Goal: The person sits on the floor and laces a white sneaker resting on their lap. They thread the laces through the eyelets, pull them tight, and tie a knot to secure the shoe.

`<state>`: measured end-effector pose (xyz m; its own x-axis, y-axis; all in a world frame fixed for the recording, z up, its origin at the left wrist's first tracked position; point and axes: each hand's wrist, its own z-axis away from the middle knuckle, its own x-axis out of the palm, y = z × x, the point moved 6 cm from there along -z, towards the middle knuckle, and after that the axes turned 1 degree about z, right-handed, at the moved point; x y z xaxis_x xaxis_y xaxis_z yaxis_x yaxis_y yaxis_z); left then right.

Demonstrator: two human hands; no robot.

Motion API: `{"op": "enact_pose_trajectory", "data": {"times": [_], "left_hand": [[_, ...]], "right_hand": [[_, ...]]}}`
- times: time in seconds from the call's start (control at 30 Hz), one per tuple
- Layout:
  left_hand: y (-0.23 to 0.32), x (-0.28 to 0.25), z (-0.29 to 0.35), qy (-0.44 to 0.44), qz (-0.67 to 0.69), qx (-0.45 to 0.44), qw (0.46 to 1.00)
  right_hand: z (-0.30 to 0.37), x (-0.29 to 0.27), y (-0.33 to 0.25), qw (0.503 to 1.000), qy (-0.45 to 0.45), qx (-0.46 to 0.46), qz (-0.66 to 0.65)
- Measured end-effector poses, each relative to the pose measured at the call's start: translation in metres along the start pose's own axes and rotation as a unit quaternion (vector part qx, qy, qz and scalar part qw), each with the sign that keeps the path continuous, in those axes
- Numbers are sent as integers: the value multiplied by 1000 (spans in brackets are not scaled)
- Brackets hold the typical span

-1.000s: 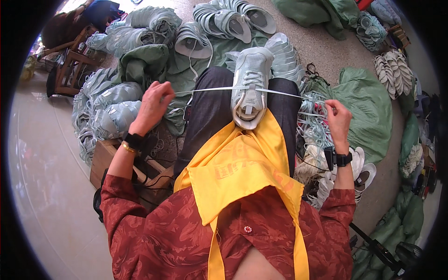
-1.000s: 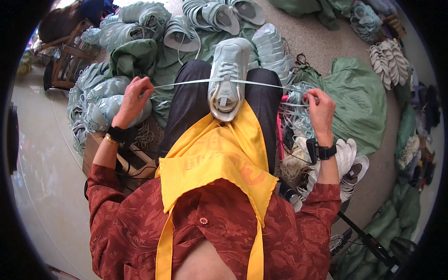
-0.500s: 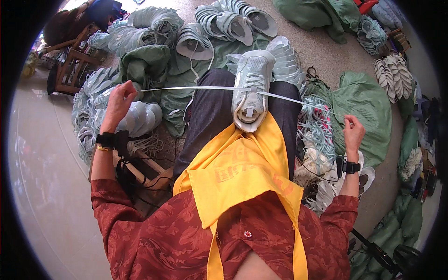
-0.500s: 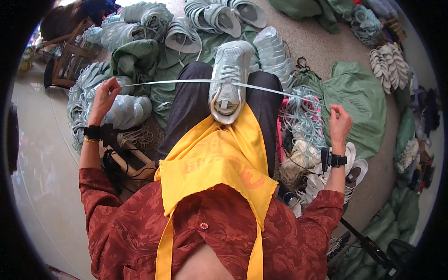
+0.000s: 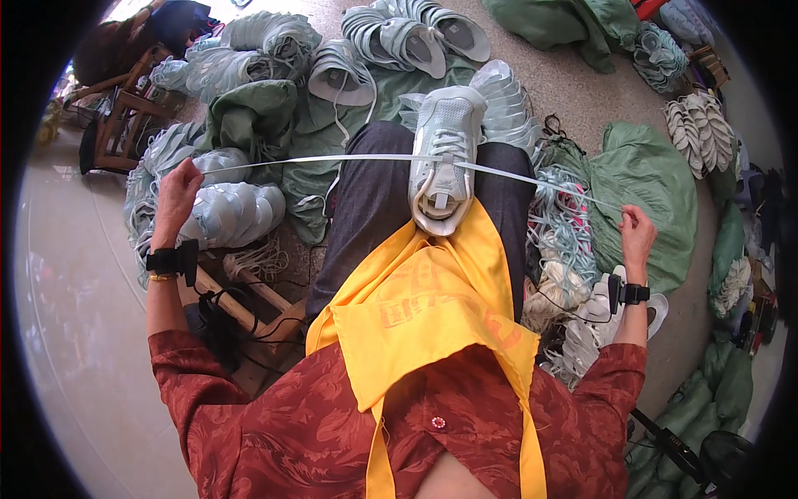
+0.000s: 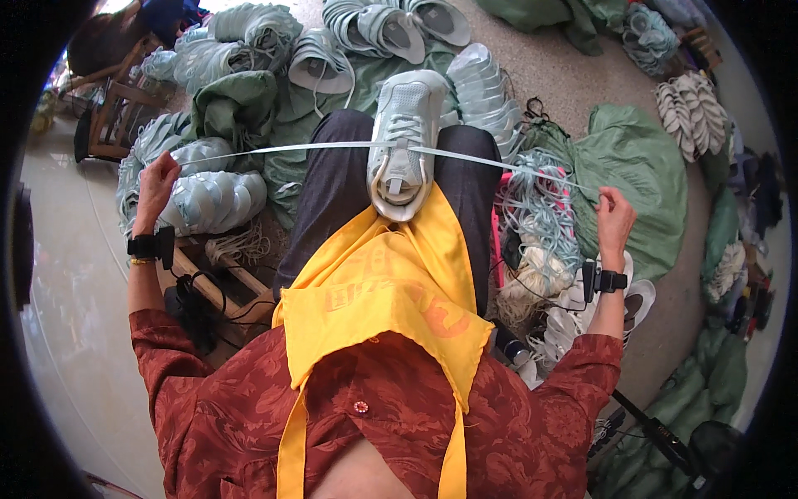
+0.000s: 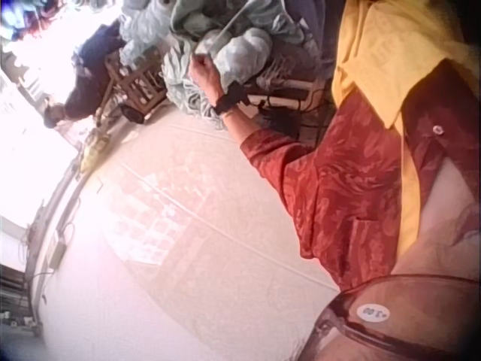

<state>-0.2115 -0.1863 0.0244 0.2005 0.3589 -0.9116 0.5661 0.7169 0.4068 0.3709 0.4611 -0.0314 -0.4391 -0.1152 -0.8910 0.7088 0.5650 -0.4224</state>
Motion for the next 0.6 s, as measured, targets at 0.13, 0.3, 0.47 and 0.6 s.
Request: {"op": "enact_pose_trajectory", "data": {"times": [0.13,0.3,0.47,0.6], "left_hand": [[-8,-2,-2,-11,12,-15,1000],[0,1,-7,-27,-25,-6,999],[10,0,-19,-15,-79,34,996],[33,15,-35,-67,-44,34,996]], "right_hand": [[-2,2,17,1000,0,-7,13],[0,15,27,999,-16,-35,27],[0,28,48,993,-39,-69,88],[-2,57,30,982,-142,-71,101]]}}
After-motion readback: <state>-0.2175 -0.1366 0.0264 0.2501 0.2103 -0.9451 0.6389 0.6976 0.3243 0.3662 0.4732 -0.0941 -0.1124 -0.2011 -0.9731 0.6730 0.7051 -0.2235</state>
